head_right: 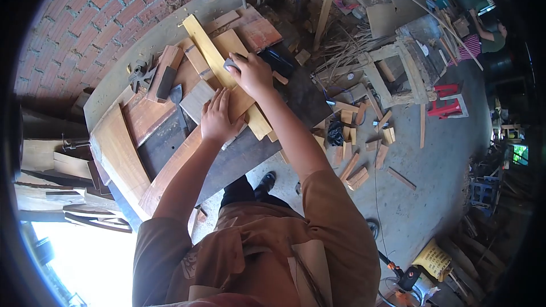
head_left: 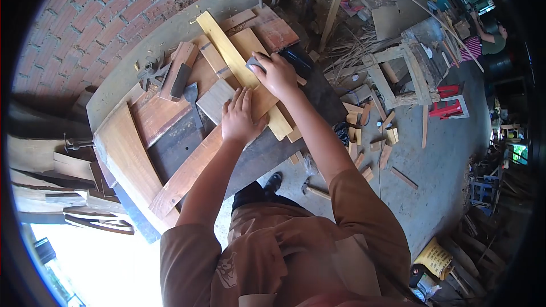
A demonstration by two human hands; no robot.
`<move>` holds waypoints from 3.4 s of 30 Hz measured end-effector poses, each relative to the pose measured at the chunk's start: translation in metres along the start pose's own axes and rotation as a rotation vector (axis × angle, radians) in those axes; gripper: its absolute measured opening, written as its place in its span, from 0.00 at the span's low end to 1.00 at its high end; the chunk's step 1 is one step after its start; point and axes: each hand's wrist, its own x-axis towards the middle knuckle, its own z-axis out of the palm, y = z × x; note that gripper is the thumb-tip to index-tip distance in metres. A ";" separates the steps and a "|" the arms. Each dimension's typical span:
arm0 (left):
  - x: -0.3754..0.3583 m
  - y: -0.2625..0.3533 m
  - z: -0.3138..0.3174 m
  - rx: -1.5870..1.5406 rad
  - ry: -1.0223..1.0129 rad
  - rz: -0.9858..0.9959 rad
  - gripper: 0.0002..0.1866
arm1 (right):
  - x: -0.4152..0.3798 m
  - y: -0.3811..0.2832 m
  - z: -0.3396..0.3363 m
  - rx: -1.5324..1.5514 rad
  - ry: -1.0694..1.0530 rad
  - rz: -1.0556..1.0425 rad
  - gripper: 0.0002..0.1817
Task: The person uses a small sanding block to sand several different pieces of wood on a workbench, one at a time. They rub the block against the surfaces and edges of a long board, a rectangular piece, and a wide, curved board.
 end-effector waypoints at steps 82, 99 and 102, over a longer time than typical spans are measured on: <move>0.000 -0.003 0.004 -0.042 -0.032 0.014 0.41 | -0.010 -0.005 -0.001 -0.087 0.096 0.122 0.25; 0.003 -0.004 0.005 -0.035 0.011 0.036 0.45 | -0.060 0.003 -0.026 -0.004 0.075 0.156 0.26; 0.004 -0.002 0.002 -0.059 0.017 0.031 0.47 | -0.052 -0.005 -0.027 -0.075 0.000 0.257 0.25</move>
